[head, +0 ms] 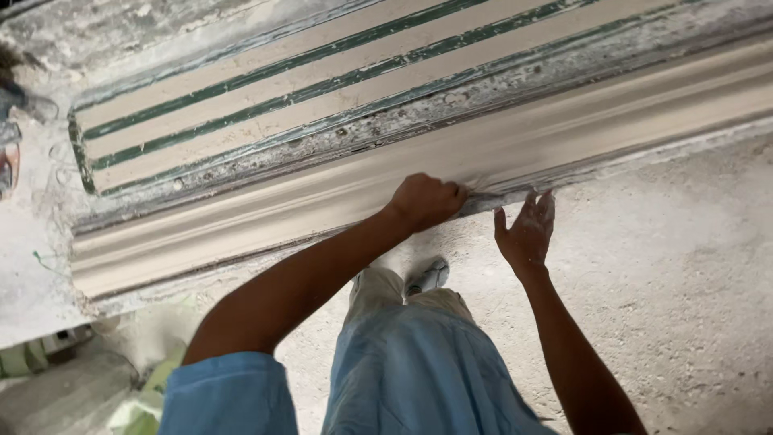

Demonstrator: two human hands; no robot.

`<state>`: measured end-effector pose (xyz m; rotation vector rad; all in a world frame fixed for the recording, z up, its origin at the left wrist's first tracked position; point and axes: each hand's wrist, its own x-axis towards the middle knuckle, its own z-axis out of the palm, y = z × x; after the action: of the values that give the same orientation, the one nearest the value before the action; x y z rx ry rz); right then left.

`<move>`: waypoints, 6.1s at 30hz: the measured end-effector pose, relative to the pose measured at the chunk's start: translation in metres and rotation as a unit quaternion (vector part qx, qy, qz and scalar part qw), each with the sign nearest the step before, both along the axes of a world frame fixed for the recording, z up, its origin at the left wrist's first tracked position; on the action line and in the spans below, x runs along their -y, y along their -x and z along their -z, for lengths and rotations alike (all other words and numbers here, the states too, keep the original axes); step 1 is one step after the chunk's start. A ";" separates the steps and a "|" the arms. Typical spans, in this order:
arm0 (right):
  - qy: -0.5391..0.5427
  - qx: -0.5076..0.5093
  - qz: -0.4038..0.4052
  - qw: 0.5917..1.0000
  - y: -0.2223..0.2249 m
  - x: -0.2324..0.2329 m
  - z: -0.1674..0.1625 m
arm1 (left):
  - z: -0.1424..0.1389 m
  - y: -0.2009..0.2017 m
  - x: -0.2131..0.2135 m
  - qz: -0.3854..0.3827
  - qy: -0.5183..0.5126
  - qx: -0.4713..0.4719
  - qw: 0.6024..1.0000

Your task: The person uses a metal scraper to smooth the surface of a long, white gypsum casting placed on a workbench. They repeatedly scrape along the length of the casting to remove excess material and refine the surface.

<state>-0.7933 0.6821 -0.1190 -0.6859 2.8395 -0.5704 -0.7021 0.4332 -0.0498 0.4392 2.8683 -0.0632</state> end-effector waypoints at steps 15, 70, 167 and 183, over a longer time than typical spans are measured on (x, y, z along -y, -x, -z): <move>-0.057 -0.046 -0.008 0.997 0.018 0.013 0.003 | -0.038 -0.130 0.076 -0.104 -0.020 0.182 0.978; 0.040 0.002 0.101 0.994 0.104 -0.108 -0.013 | -0.040 0.008 -0.017 -0.047 -0.148 0.150 0.976; 0.244 0.103 0.275 0.924 0.313 -0.324 -0.031 | -0.059 0.477 -0.381 -0.025 -0.134 0.106 0.985; 0.265 0.101 0.253 0.925 0.374 -0.318 -0.034 | -0.091 0.510 -0.383 -0.060 -0.115 0.217 0.968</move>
<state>-1.1674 0.9997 -0.0851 0.0782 2.6546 -1.4281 -1.2124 0.8159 0.0410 0.2772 2.4659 0.3464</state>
